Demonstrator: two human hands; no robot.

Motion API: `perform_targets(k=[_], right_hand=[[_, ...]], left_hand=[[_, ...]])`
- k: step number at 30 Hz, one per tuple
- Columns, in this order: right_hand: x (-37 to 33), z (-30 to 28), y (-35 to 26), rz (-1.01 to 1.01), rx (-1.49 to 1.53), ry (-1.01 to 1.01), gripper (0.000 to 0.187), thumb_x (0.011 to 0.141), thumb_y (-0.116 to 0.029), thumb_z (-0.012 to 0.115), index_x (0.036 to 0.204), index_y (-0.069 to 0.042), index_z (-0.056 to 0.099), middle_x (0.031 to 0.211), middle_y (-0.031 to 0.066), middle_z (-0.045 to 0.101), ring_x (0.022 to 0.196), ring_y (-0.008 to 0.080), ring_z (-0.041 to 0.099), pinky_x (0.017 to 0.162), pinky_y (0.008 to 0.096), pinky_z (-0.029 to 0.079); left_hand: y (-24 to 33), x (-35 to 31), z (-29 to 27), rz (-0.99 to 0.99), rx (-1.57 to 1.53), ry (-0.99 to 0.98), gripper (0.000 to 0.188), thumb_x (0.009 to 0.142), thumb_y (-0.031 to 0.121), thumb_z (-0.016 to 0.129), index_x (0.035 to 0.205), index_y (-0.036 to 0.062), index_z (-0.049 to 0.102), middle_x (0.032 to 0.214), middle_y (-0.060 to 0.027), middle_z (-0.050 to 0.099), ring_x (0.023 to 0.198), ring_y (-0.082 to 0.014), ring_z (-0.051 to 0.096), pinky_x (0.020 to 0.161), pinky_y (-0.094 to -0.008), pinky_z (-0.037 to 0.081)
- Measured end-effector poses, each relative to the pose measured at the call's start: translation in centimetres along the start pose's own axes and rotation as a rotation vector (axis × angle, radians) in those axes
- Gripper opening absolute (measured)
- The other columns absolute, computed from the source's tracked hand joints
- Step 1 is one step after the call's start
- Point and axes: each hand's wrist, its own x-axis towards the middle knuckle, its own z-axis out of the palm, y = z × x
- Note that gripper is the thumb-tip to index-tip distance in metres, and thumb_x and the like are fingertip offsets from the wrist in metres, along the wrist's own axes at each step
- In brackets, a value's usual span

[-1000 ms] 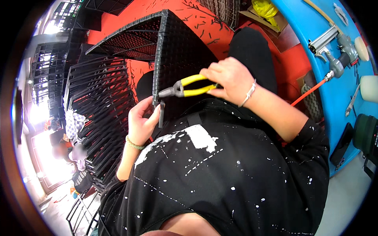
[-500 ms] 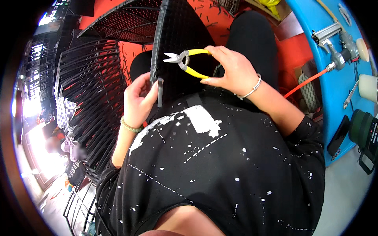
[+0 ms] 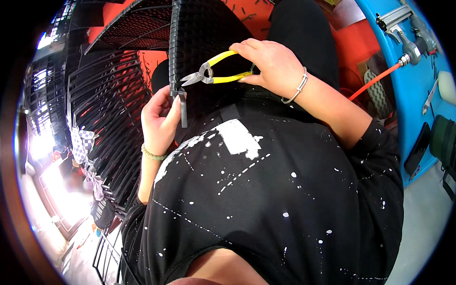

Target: The person repairs a black woven chair frame by hand, using a metal pick to adjust the weave and a nail gun to secure the frame. They also use pliers to trim excess material from the frame.

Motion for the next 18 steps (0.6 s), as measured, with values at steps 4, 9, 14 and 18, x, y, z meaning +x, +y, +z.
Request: perform_targets(k=[4,9,14,18], right_hand=[[0.0,-0.2,0.4,0.039,0.034,-0.074,0.065,0.065,-0.013,0.081,0.123,-0.006,0.054,0.11,0.01,0.062,0.092,0.0289,0.062,0.08,0.0346,0.052],[-0.3,-0.3,0.6,0.026,0.012,-0.051,0.064,0.066,-0.014,0.08,0.123,-0.006,0.055,0.108,0.0097,0.062,0.092,0.0283,0.062,0.08,0.035,0.051],[-0.1,-0.7,1.0,0.012,-0.042,-0.045,0.063,0.065,-0.013,0.08,0.123,-0.007,0.055,0.105,0.0086,0.062,0.09,0.0276,0.062,0.079,0.0352,0.051],[0.4,-1.3,1.2,-0.039,-0.147,-0.022,0.066,0.062,-0.014,0.082,0.123,-0.009,0.057,0.105,0.0061,0.062,0.087,0.0259,0.061,0.079,0.0346,0.05]], left_hand=[[0.0,0.0,-0.1,-0.005,0.056,-0.013,0.024,0.088,0.008,0.064,0.109,-0.0047,0.062,0.084,0.0015,0.062,0.072,-0.0016,0.053,0.065,-0.017,0.044],[0.0,0.0,-0.2,-0.005,0.082,-0.052,0.024,0.092,0.007,0.059,0.114,-0.0045,0.06,0.091,0.0024,0.063,0.075,-0.0005,0.053,0.066,-0.0151,0.042],[0.0,0.0,0.0,0.013,0.078,-0.03,0.025,0.091,0.007,0.061,0.113,-0.0047,0.061,0.088,0.0017,0.062,0.074,-0.0016,0.053,0.067,-0.0169,0.044],[0.2,-0.1,-0.2,-0.031,0.077,-0.057,0.025,0.093,0.007,0.059,0.116,-0.004,0.06,0.094,0.0016,0.063,0.078,-0.0018,0.054,0.069,-0.0168,0.044]])
